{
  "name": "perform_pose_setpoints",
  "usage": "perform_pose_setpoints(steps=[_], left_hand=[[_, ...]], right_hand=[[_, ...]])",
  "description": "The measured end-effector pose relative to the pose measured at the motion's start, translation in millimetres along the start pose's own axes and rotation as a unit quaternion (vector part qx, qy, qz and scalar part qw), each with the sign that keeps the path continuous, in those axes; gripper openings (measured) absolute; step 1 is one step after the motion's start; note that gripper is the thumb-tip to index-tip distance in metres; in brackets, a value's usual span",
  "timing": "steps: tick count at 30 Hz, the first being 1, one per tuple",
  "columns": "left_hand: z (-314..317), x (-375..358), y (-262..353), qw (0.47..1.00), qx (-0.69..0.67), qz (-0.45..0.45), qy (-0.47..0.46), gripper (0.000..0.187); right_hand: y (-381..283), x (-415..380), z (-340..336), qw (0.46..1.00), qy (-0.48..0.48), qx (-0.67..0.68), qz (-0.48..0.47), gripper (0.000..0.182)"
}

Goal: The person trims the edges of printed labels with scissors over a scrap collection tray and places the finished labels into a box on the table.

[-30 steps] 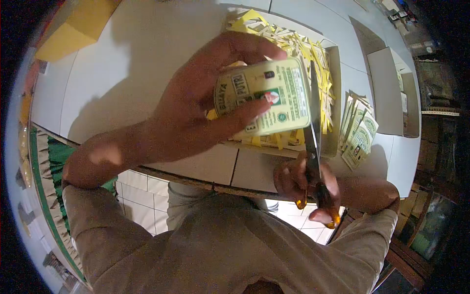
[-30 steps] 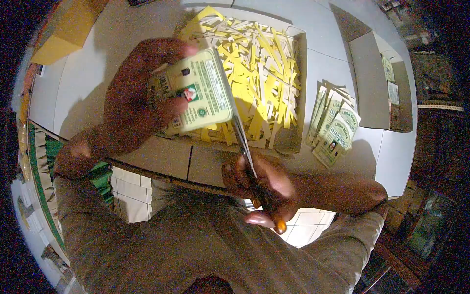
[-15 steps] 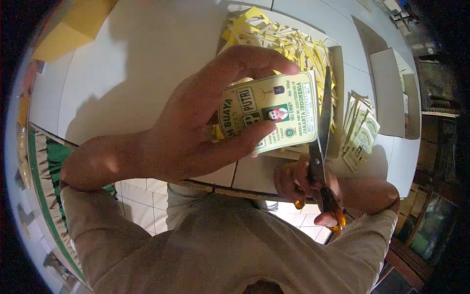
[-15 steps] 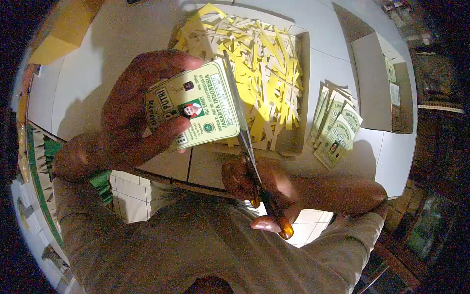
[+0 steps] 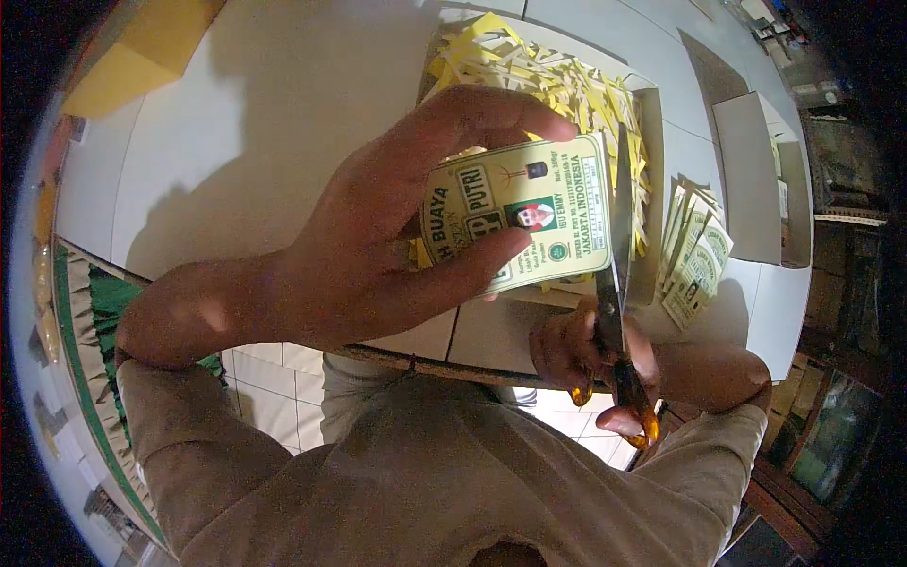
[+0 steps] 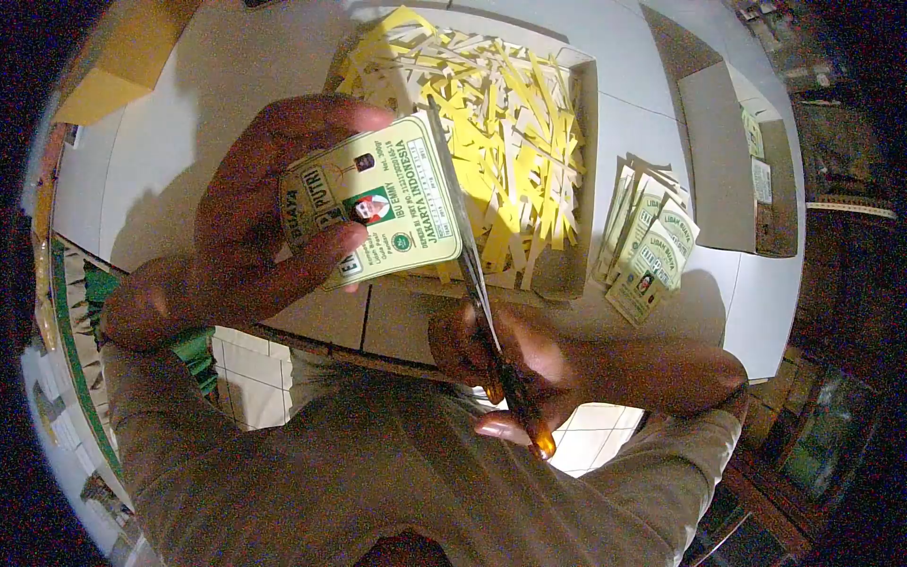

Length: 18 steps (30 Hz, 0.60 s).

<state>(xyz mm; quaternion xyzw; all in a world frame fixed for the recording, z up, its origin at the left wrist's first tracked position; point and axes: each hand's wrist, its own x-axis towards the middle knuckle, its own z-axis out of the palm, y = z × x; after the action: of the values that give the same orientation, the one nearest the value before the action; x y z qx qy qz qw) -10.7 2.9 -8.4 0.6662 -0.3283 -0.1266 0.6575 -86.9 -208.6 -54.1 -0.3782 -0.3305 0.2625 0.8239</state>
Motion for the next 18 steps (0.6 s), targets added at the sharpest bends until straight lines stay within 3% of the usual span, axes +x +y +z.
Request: perform_pose_setpoints(steps=[2,6,8,12,15,18], left_hand=[[-4,1,-2,0.993,0.094,0.072,-0.019,0.048],[-7,3,-3,0.991,0.102,0.077,-0.031,0.047],[-9,5,-6,0.972,0.181,0.143,-0.037,0.047],[-6,2,-4,0.993,0.088,0.075,-0.023,0.047],[-6,2,-6,0.984,0.138,0.112,-0.025,0.047],[-4,1,-2,0.997,0.069,0.043,-0.009,0.047]], right_hand=[[-3,-1,2,0.999,0.016,-0.031,0.025,0.037],[-4,-3,0,0.999,0.01,-0.035,0.033,0.039],[-7,-5,3,0.997,0.027,-0.05,0.054,0.04],[-4,-5,6,0.995,0.074,-0.04,0.044,0.04],[-5,2,0,0.999,-0.006,-0.047,0.023,0.039],[-5,3,0,0.999,-0.006,-0.038,0.033,0.038]])
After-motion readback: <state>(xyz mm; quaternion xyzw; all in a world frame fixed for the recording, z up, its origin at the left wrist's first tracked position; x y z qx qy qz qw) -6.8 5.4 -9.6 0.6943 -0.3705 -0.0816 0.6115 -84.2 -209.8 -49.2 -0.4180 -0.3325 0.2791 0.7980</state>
